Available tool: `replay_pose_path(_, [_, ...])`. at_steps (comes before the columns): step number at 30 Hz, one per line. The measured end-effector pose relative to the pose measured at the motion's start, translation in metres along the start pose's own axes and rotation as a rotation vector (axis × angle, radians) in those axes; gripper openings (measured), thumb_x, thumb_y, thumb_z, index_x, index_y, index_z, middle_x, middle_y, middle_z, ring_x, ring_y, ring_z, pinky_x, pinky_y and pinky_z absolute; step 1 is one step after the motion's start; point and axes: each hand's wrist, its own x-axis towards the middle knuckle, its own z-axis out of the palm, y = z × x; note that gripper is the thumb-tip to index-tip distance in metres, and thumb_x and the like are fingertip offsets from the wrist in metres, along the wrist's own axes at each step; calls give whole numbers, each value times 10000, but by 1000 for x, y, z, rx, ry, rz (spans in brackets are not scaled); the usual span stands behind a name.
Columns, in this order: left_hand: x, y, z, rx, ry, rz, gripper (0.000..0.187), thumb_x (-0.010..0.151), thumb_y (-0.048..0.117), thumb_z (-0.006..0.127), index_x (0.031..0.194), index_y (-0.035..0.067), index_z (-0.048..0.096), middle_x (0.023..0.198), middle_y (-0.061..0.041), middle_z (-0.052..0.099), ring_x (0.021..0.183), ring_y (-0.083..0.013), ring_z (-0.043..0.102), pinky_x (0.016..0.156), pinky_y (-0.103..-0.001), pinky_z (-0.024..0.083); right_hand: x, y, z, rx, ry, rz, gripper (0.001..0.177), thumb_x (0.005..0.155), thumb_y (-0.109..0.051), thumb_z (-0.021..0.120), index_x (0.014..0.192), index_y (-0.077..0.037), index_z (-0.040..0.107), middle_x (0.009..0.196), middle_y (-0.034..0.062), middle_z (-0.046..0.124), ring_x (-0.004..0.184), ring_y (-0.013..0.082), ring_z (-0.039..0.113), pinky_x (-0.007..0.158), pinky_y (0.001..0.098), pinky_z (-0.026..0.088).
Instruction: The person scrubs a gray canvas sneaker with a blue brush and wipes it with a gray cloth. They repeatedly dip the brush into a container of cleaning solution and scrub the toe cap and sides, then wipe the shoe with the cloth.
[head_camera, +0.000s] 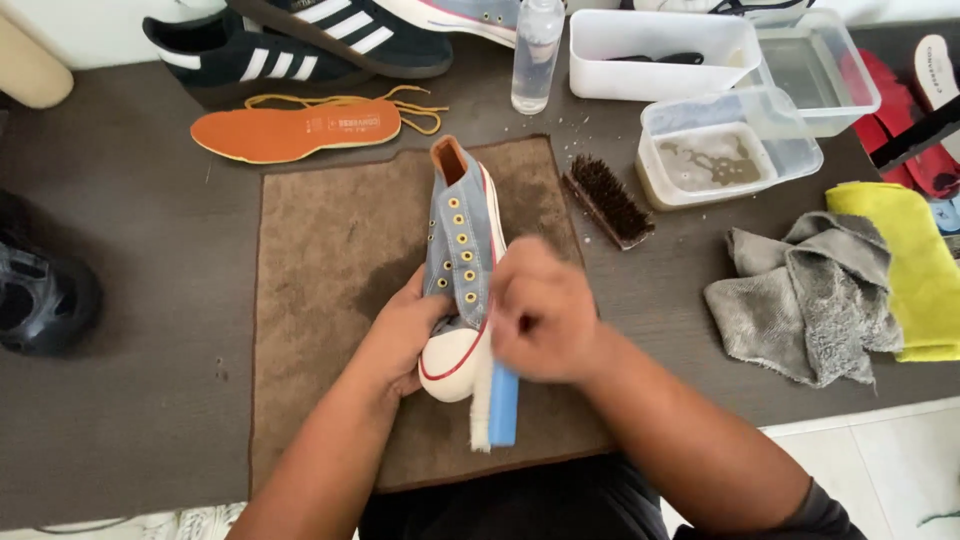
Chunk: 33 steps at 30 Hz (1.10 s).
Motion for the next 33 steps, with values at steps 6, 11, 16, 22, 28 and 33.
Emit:
replay_pose_path(6, [-8,6,3,28,-18,-4,615,796,-44,560,1406,26,534,1185,-231,607,1061,-361,624,837,-491,572,-5,72,-50,-140,58,39,289,864,14,654,649,-85,489,700,109,581,608,265,556,573,366,449])
replay_pose_path(11, [1,1,0,7,3,-1,621,781,-44,566,1398,22,548,1158,-230,607,1041,-379,631,846,-493,571,0,28,-14,62,-17,-1,294,868,-95,699,618,-154,557,725,45,599,651,251,571,599,331,447])
replay_pose_path(16, [-3,0,2,-11,14,12,572,791,-45,554,1361,1,549,1134,-224,594,1038,-359,624,834,-467,567,-6,53,-34,-141,37,82,290,845,57,657,638,-74,501,721,97,580,607,244,539,527,357,418])
replay_pose_path(22, [-5,-1,2,22,33,21,624,773,-39,563,1392,40,555,1207,-239,612,1091,-364,621,877,-492,560,8,8,-26,22,-58,-117,232,780,-23,687,630,-185,616,655,-14,566,558,209,536,540,350,444])
replay_pose_path(28, [8,-10,-4,11,8,52,623,797,-19,560,1416,53,537,1223,-237,606,1102,-359,613,900,-501,551,5,-2,-14,-214,-59,-73,236,814,6,663,631,-92,551,712,80,603,555,251,518,511,394,420])
replay_pose_path(33, [-10,-1,7,-20,62,60,658,780,-24,576,1433,45,532,1194,-236,618,1075,-367,624,870,-479,554,4,29,-47,-257,-74,-105,268,815,70,620,621,-110,577,704,47,629,633,277,589,601,377,461])
